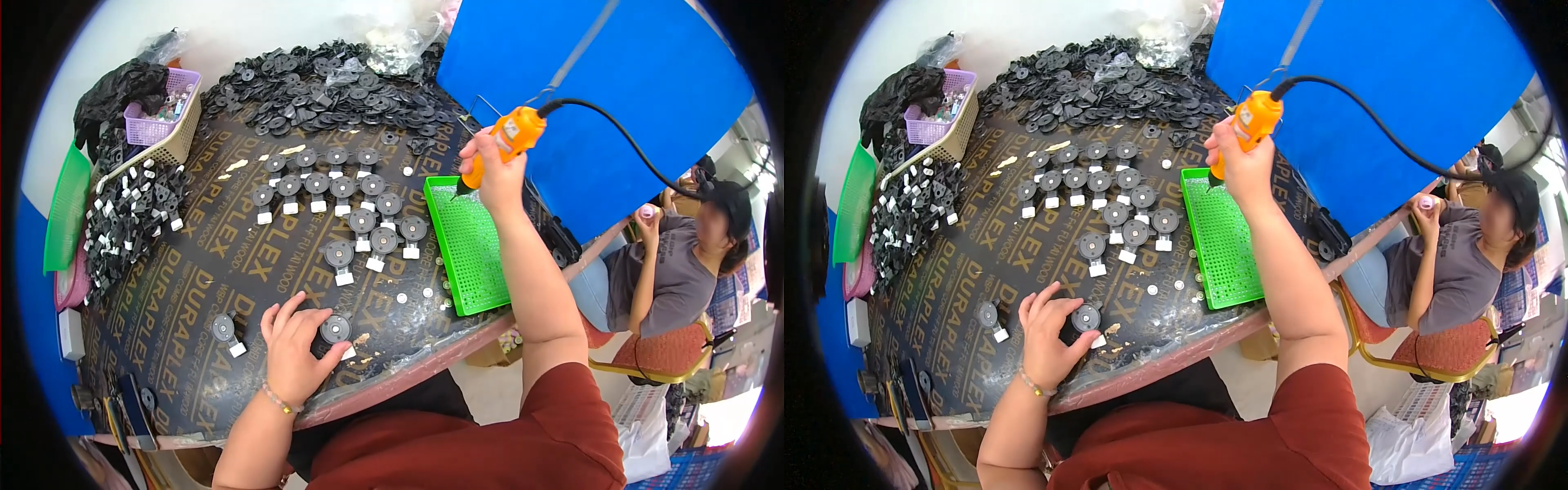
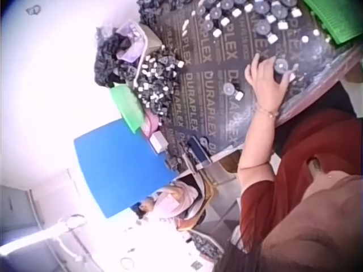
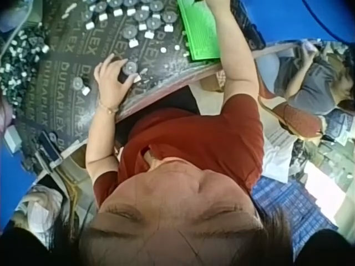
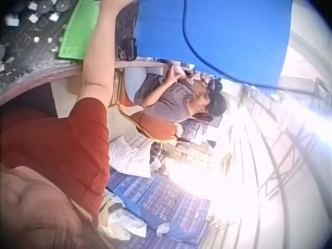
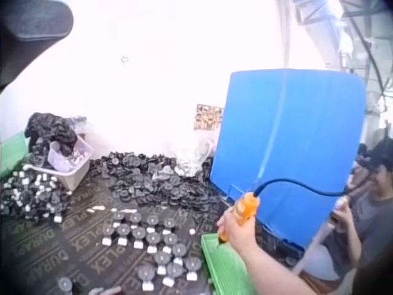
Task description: Assembling small round components using a handheld power tool at a factory workbench.
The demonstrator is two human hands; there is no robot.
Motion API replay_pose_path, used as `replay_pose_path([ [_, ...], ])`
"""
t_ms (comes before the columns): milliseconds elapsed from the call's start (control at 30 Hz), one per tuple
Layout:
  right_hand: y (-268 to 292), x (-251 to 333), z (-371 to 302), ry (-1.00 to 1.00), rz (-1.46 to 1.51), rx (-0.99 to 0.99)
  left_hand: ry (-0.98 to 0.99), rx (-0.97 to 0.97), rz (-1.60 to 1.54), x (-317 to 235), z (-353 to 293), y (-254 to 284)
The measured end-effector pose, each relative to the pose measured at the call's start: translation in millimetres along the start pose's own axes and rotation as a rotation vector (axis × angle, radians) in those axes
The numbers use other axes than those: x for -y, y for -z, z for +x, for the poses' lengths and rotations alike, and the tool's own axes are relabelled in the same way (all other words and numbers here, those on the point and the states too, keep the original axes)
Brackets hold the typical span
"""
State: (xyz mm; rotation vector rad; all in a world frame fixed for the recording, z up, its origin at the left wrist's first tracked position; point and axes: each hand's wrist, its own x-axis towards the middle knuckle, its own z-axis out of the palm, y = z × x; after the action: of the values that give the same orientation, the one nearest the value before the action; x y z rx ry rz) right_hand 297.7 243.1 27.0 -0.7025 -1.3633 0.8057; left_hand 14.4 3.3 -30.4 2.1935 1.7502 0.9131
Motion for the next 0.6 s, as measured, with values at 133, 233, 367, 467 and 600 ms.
replay_pose_path([
  [133,-17,39,-13,0.080,0.335,0.081,0.004,0.003,-0.005,4,-1,-3],
  [233,-50,75,-47,0.069,0.401,0.293,-0.004,0.009,-0.018,6,-2,-3],
  [367,-101,91,-100,-0.112,0.617,0.606,0.037,0.016,-0.103,11,-3,-3],
  [467,-120,88,-115,-0.147,0.573,0.720,0.055,0.048,-0.108,13,-4,-1],
  [600,-136,74,-123,-0.140,0.623,0.681,0.055,0.018,-0.146,13,-5,-3],
])
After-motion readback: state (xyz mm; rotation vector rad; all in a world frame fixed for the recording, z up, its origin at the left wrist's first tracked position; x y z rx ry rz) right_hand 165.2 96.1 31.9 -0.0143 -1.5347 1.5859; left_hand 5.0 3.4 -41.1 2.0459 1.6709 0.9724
